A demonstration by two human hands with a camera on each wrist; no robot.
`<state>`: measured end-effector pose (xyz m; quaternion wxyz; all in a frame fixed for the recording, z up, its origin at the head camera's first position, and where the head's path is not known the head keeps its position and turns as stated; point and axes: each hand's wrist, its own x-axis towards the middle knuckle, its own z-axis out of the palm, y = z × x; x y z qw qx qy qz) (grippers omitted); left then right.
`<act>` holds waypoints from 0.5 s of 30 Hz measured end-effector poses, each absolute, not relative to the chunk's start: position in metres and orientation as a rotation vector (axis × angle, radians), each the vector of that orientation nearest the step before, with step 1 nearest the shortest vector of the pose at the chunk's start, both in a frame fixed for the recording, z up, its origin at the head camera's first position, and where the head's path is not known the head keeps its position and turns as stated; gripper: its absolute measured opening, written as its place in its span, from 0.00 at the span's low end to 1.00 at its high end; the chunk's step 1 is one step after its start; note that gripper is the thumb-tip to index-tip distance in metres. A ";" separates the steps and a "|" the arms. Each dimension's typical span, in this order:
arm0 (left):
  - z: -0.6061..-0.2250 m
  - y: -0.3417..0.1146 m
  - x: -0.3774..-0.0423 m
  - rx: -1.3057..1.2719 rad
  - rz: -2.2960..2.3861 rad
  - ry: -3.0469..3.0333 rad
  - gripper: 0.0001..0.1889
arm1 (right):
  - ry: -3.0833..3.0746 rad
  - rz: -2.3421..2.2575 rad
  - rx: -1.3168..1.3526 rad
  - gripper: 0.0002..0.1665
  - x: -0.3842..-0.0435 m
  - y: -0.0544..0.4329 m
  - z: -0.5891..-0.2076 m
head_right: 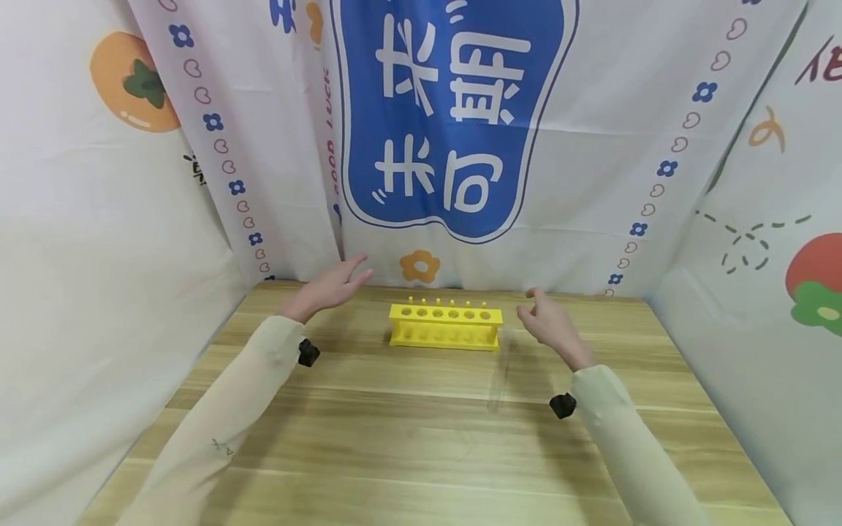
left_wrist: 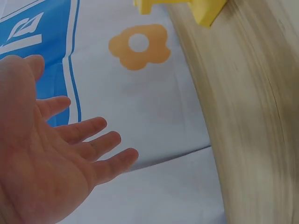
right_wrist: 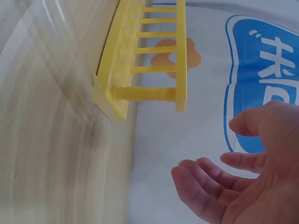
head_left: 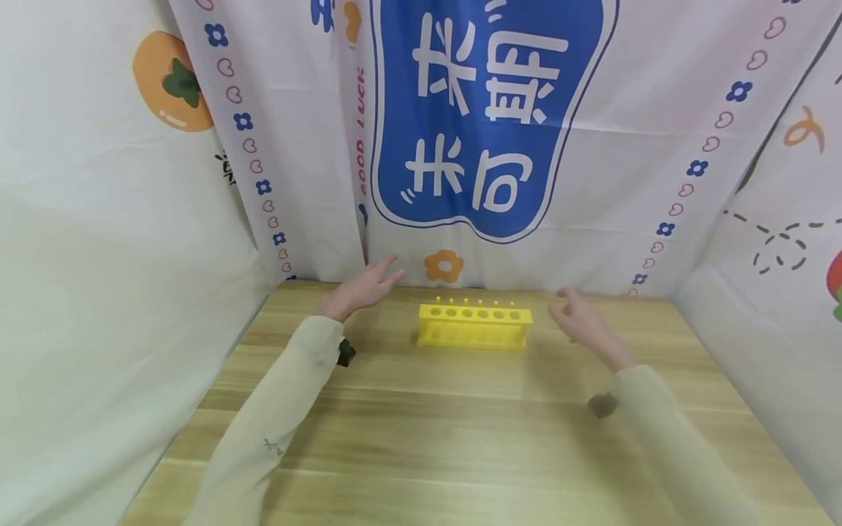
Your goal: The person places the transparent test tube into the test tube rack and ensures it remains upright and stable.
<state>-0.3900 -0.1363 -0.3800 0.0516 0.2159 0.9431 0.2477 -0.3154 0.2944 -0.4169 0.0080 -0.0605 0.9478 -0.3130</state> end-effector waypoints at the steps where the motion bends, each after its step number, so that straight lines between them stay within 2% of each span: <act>1: -0.382 -0.135 -0.389 0.658 0.780 2.861 0.36 | 2.951 -0.999 -0.183 0.35 -0.315 0.295 -0.418; 11: -0.403 -0.130 -0.381 0.642 0.994 2.755 0.36 | 2.828 -1.160 -0.129 0.34 -0.315 0.292 -0.435; 15: -0.416 -0.131 -0.379 0.637 1.068 2.716 0.39 | 2.782 -1.222 -0.114 0.33 -0.314 0.290 -0.442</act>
